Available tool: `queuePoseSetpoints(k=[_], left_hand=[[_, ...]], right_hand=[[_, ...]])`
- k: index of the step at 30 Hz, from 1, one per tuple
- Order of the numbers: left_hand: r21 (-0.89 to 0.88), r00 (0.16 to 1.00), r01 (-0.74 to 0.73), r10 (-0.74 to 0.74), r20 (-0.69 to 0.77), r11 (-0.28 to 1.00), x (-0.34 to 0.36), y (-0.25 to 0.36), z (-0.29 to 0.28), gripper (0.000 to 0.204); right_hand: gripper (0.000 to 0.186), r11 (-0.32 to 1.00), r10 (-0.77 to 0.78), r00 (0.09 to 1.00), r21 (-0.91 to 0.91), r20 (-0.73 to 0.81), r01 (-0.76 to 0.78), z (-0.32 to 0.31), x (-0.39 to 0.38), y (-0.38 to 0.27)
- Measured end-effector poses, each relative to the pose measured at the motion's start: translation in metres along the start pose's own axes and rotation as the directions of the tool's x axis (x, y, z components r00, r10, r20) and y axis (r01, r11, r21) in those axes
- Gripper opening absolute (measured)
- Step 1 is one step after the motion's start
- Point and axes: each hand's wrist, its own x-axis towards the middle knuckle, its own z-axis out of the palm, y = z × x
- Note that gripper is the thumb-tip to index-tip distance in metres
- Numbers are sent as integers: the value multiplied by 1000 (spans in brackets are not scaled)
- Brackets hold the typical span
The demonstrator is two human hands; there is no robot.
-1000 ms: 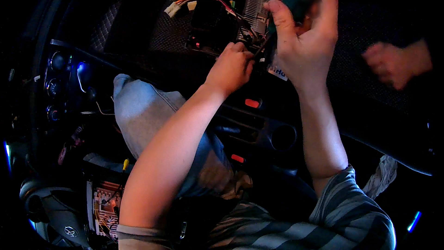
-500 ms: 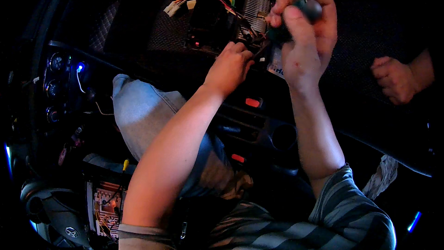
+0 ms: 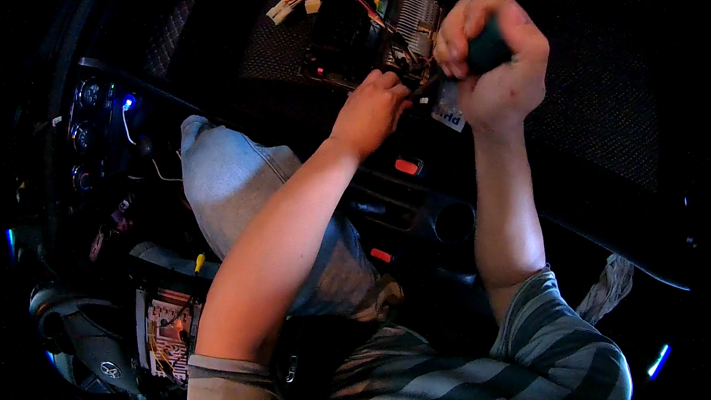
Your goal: The person assembles and installs a car head unit and dashboard trim. They connect wiring harnesses to the back of the electronic unit, use a screwdriver to secure components, and fit silver trim pieces onto the black plastic housing while seated inside the vehicle.
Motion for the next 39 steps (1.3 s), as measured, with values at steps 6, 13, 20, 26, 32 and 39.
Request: queuePoseSetpoints(k=[6,13,20,26,32,39], left_hand=[[13,999,-23,23,-28,1000,-3,-3,5,13],[-54,1000,5,-5,-14,999,-1,1,1,16],[40,999,-49,48,14,998,-4,-6,4,15],[32,998,-36,38,-49,999,-5,-1,5,13],[29,996,-61,63,-67,998,-4,4,4,18],[4,995,-20,20,-94,1000,-6,-1,8,17]], right_hand=[[34,997,31,951,-78,308,-7,4,5,1],[31,910,-331,904,-345,-272,230,13,-6,2],[31,998,-41,998,57,44,38,-1,0,1],[24,912,-270,960,-339,-74,231,15,-8,-2],[16,981,-56,981,193,186,20,-18,10,-18],[20,848,-393,848,-495,-355,186,18,-9,-8]])
